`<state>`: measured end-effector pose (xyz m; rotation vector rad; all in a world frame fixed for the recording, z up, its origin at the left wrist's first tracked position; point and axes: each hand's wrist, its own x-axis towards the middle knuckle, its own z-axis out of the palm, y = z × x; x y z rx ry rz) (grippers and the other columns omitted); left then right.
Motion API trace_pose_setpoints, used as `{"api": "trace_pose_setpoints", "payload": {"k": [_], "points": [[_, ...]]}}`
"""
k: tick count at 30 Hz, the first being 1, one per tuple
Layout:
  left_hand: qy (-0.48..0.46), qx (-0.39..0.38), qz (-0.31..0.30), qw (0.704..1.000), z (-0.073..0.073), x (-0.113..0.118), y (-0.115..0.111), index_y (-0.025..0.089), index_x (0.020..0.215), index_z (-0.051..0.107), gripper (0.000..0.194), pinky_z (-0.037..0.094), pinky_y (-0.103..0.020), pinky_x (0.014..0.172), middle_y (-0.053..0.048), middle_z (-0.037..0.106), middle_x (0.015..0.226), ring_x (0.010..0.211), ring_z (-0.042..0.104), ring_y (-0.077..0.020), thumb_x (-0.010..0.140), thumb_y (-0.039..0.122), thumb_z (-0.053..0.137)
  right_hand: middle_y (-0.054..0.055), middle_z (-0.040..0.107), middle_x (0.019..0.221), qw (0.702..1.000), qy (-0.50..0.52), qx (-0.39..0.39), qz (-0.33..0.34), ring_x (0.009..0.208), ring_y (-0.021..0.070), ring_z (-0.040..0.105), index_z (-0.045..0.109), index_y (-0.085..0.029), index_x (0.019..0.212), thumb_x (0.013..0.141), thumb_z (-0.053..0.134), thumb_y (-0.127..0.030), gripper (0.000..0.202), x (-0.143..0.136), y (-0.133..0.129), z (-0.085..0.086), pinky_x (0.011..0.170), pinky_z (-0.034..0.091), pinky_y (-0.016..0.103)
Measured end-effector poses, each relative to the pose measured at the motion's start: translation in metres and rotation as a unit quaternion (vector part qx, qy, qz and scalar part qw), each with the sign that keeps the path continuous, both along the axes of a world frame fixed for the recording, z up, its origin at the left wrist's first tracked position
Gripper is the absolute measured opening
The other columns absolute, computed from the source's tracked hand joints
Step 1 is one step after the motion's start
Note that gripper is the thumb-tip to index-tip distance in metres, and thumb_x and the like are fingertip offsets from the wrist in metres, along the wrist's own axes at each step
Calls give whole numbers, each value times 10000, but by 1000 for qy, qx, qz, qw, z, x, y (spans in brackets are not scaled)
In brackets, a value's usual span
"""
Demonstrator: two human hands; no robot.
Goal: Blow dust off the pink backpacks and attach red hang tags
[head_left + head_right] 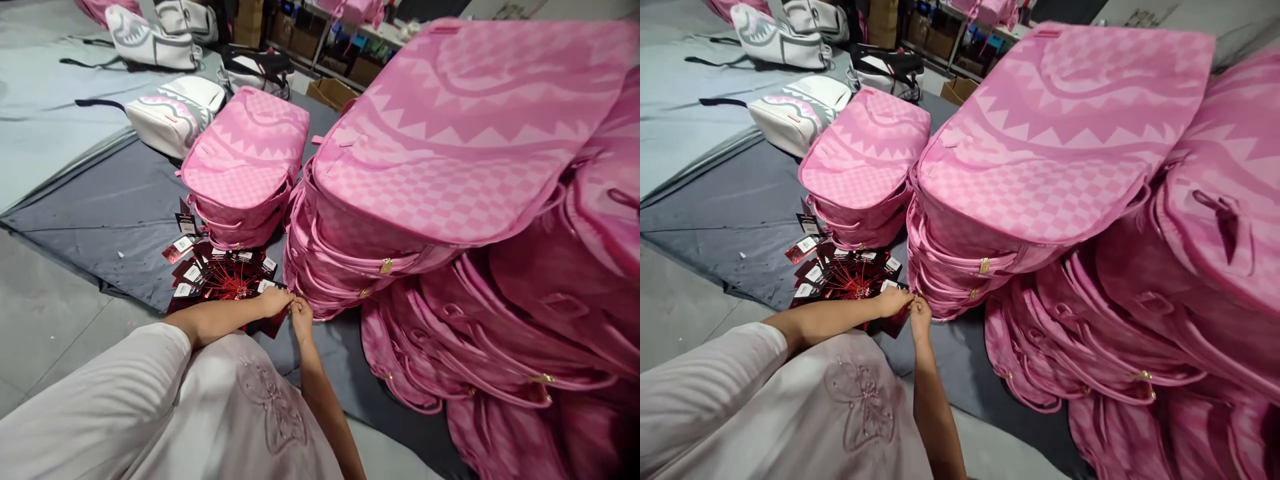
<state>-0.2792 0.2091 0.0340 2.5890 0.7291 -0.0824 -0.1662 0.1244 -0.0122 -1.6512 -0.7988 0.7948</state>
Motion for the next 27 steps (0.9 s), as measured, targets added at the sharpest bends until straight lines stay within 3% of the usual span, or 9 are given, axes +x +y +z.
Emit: {"api": "trace_pose_setpoints", "payload": {"k": [4,7,10,13,15,18,20,23,27], "points": [[3,-8,-23,1000,11,3,0,120,1083,603,198,535,-379,775,-162,701,987,908,703,-278,926,154,488,-26,547,569,999,-2,-6,-35,507,120,463,517,-201,719,656,565,-445,256,-6,1,0,504,374,236],[-15,-20,-49,999,31,-8,-5,129,1174,560,276,537,-340,771,-156,664,1152,963,690,-252,906,191,551,-27,554,579,998,-9,-9,-68,509,120,469,543,-192,761,677,565,-468,290,-12,-4,1,498,383,234],[-103,-33,-90,990,54,-48,2,224,1216,555,306,510,-272,799,-51,655,1213,1023,661,-187,913,257,579,29,648,735,996,-17,-15,-91,609,148,562,607,-172,876,696,583,-479,357,-24,-17,2,566,452,262],[-191,8,-25,981,64,-109,35,226,1084,637,208,474,-262,805,-23,698,1077,970,647,-161,970,224,463,115,692,985,991,-57,-24,-116,824,215,639,648,-160,1009,728,591,-460,415,-46,-28,7,729,515,348],[-183,63,35,980,60,-147,63,191,1007,665,241,453,-286,794,-50,705,1001,920,627,-174,969,182,427,148,673,1127,980,-150,-23,-126,1017,250,621,660,-161,1054,794,545,-427,389,-65,-29,16,898,489,409],[-130,108,-5,986,41,-180,91,190,963,680,218,413,-336,817,-59,706,949,930,589,-206,930,144,470,139,686,1122,958,-277,-14,-80,1069,235,609,673,-161,1061,902,432,-373,359,-95,-14,39,975,451,398],[-93,109,-46,989,27,-184,96,195,918,679,178,385,-380,853,-59,704,924,955,574,-229,898,135,513,113,706,1059,952,-305,-29,-21,1003,212,629,681,-167,1052,938,391,-331,352,-112,7,57,938,462,350],[-62,106,-54,991,16,-177,94,176,808,659,127,360,-432,879,-69,685,831,919,577,-252,854,118,556,101,715,1019,915,-365,-155,82,974,212,636,711,-188,994,947,405,-271,321,-130,48,79,901,447,321],[-90,120,-35,988,18,-168,90,158,907,660,165,385,-396,876,-102,678,918,938,597,-242,868,92,514,131,711,901,867,-395,-276,128,889,248,642,723,-179,766,847,572,-220,176,-139,91,79,798,438,330]]}}
